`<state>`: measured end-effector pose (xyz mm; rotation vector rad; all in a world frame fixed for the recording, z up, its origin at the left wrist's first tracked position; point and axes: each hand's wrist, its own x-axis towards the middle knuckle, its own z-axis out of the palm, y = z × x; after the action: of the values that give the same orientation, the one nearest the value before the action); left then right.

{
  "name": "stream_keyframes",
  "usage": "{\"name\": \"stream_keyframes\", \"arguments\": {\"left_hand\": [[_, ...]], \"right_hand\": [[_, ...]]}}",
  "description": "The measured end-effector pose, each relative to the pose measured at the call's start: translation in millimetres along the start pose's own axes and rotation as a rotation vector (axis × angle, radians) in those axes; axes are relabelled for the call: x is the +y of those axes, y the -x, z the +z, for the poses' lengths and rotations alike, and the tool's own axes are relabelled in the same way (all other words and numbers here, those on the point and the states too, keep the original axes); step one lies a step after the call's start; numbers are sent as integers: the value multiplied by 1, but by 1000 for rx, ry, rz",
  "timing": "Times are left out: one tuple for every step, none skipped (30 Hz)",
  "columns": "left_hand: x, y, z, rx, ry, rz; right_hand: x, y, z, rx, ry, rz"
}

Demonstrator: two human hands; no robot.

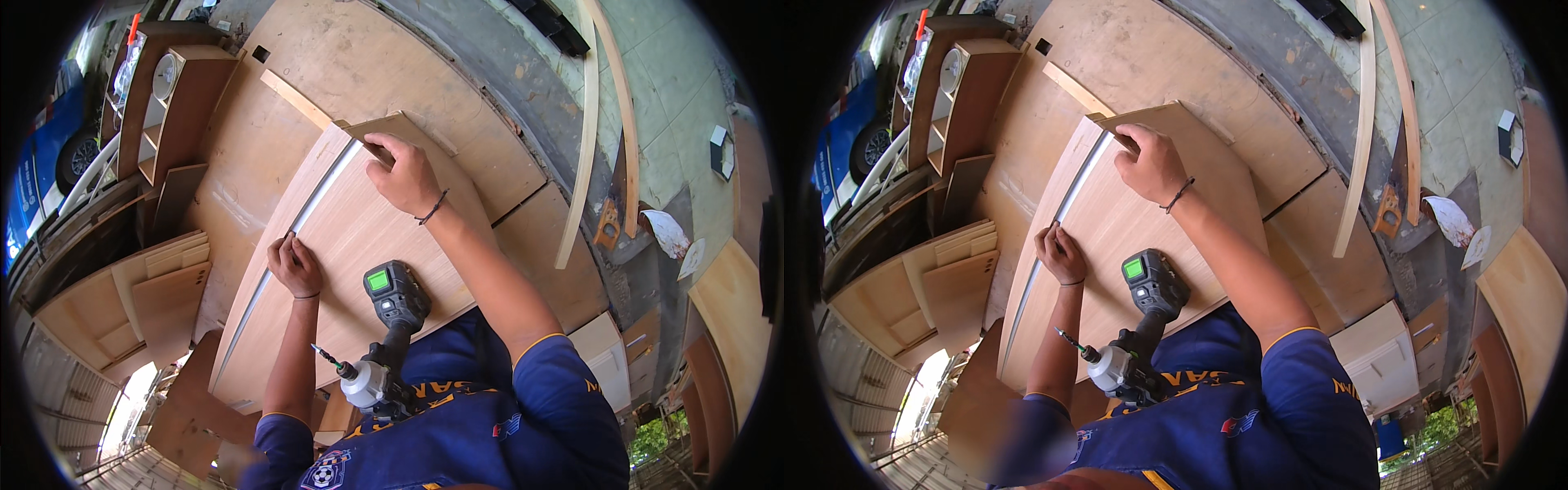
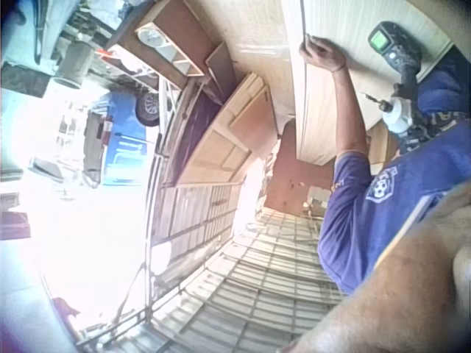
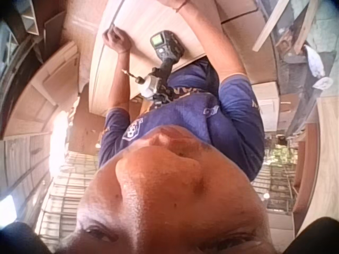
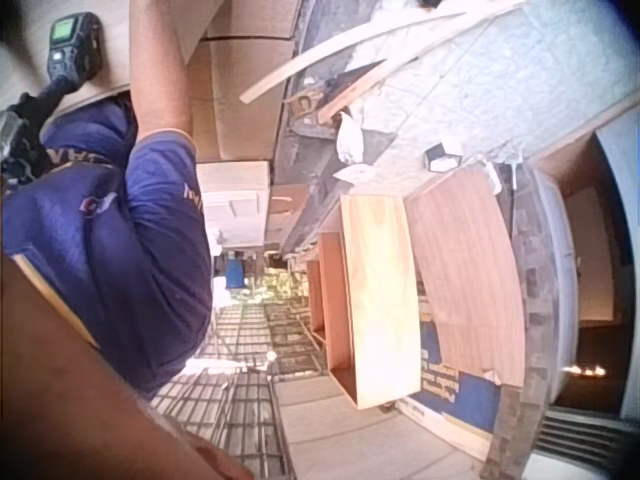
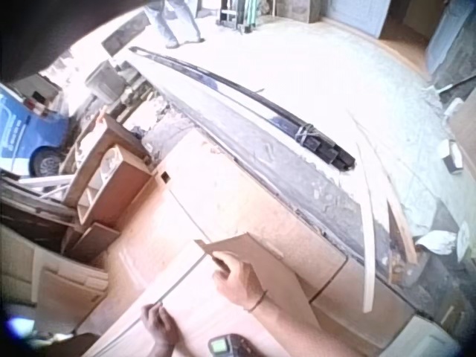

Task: The person positions a metal strip on a wooden cabinet part and then uses a power drill to drill holes through the strip and into the wood.

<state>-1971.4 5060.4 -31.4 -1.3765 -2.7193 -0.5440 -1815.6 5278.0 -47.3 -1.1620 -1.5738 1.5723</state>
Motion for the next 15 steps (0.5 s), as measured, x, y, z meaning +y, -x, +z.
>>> {"name": "stream_keyframes", "arguments": {"left_hand": [[0,0,0,-1,-1,-1],[1,-1,0,0,2,3],[2,-2,0,1,4,7],[2,-2,0,3,7,11],[2,-2,0,2,20,12],[2,-2,0,1,33,12],[1,-2,0,1,47,12],[1,-2,-1,-1,43,7],[0,-1,-1,-2,39,2],[0,0,-1,-3,36,-2],[0,-1,-2,-4,35,11],[1,-2,-2,-5,33,24],[1,-2,-2,-6,32,38],[1,-2,-2,-2,36,24],[0,-1,-1,1,40,10]], "right_hand": [[-2,0,0,-5,-8,-12],[-2,0,-1,-9,-13,-26],[-1,0,-2,-3,-8,-41],[0,-1,-2,3,-2,-56],[0,-1,-1,6,3,-72],[1,-1,-2,-4,11,-72],[2,-1,-2,-14,18,-73],[1,-2,-2,-28,25,-75],[-1,-2,-3,-44,-10,-39],[-3,-1,-4,-59,-44,-2],[-5,-1,-5,-71,-77,35],[-6,-1,-4,-39,-69,-7],[-6,-2,-3,-7,-61,-48],[-6,-2,-1,23,-54,-91],[-5,-2,-1,5,-39,-88]]}}
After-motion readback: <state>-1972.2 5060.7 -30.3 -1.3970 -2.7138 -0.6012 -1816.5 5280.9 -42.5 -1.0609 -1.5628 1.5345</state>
